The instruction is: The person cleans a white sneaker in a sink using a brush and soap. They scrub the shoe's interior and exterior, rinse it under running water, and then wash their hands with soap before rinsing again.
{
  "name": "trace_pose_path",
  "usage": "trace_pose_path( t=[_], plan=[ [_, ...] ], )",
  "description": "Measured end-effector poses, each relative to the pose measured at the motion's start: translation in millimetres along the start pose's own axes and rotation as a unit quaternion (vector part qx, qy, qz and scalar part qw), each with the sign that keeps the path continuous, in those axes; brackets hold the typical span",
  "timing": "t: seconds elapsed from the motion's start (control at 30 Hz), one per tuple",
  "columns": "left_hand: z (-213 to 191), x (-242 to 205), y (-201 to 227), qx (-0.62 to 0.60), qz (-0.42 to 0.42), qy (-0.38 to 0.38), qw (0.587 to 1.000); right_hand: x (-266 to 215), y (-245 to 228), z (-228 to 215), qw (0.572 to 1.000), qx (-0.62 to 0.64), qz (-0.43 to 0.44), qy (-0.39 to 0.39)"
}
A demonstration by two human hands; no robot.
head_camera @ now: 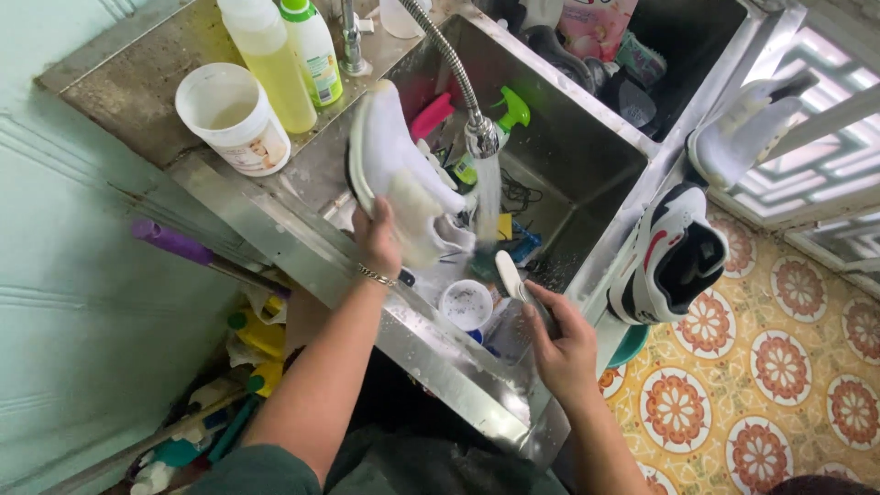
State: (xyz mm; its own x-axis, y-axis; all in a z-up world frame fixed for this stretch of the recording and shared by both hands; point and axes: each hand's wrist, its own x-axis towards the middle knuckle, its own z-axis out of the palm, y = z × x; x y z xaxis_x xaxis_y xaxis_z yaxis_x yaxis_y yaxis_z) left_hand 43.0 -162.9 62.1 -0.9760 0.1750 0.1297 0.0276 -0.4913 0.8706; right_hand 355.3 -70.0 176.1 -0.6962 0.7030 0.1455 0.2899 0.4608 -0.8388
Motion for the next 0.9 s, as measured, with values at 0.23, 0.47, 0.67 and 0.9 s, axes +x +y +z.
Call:
trace_pose_path(
  t=[0.23, 0.47, 0.67, 0.9],
  plan=[
    [2.1, -11.7, 43.9, -0.16, -0.235, -0.025, 0.958, 13.1, -48.8, -2.4, 0.998, -0.031, -0.059, -0.012],
    [26.7, -36.6, 54.3, -0.055, -0.268, -0.042, 0.961, 39.3, -85.6, 20.1, 0.99, -0.082, -0.111, -0.037],
    [49.7, -39.5, 102.1, -0.064, -0.347, -0.097, 0.931, 70.6, -14.8, 70.2, 0.975, -0.156, -0.155, 0.02],
    [31.4, -24.3, 66.2, -0.057, -0.392, -0.128, 0.909, 38.1, -43.3, 40.9, 0.982, -0.084, -0.138, -0.092]
  ],
)
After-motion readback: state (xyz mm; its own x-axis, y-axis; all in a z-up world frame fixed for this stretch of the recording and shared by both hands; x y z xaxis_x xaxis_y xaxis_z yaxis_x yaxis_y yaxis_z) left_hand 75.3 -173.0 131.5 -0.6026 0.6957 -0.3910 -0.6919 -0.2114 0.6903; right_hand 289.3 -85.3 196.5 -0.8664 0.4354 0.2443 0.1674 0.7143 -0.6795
